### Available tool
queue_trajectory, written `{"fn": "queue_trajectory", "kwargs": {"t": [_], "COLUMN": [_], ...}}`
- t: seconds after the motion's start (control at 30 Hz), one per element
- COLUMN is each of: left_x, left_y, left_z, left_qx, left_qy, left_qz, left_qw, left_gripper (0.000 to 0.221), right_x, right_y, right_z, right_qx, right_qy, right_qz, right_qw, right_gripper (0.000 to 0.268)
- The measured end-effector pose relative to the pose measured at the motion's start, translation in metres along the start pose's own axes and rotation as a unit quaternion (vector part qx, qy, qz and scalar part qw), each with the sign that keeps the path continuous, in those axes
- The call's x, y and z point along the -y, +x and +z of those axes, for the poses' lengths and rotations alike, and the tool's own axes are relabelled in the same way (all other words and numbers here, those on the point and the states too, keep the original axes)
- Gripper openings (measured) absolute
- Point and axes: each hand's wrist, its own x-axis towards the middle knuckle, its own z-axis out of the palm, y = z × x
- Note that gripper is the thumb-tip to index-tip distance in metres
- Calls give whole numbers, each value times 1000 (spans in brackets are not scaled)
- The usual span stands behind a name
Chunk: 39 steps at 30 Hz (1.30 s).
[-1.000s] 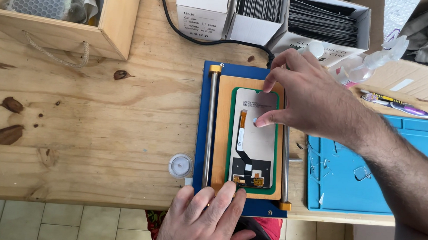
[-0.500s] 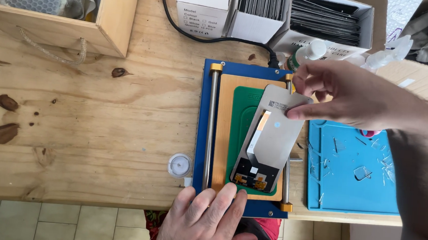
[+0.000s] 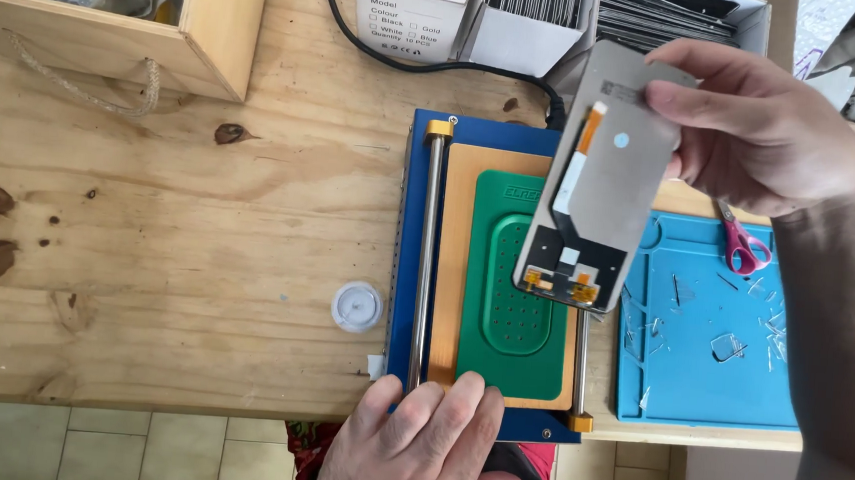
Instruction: Replacing a damaged mobile phone screen using a heat plate and separation wire
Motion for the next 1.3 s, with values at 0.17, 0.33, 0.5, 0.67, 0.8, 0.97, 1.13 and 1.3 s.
{"fn": "queue_trajectory", "kwargs": {"t": [0.17,0.33,0.5,0.67,0.8,0.97,1.13,1.3], "left_x": [0,0,12,26,26,26,27,32], "left_y": [3,3,16,26,22,24,24,23], "left_z": [2,3,-7,-14,-8,-9,-8,-9], "left_qx": [3,8,5,41,77,78,78,82], "left_qy": [-11,-2,-52,-38,42,53,46,45], "left_qz": [15,18,28,31,48,52,46,48], "left_qw": [1000,1000,998,998,995,994,995,994], "left_gripper": [73,72,63,71,89,88,88,87], "right_x": [-13,-22,-22,-14,-12,-11,-8,-9], "right_y": [18,29,30,28,30,31,29,27], "right_z": [17,29,29,26,20,19,18,19], "right_qx": [56,56,58,60,73,76,61,72], "right_qy": [56,-32,-33,12,6,-3,-3,-13], "right_qz": [5,37,11,-16,-22,-18,-19,-23], "right_qw": [997,997,998,998,997,997,998,997], "right_gripper": [19,31,26,23,21,20,23,22]}}
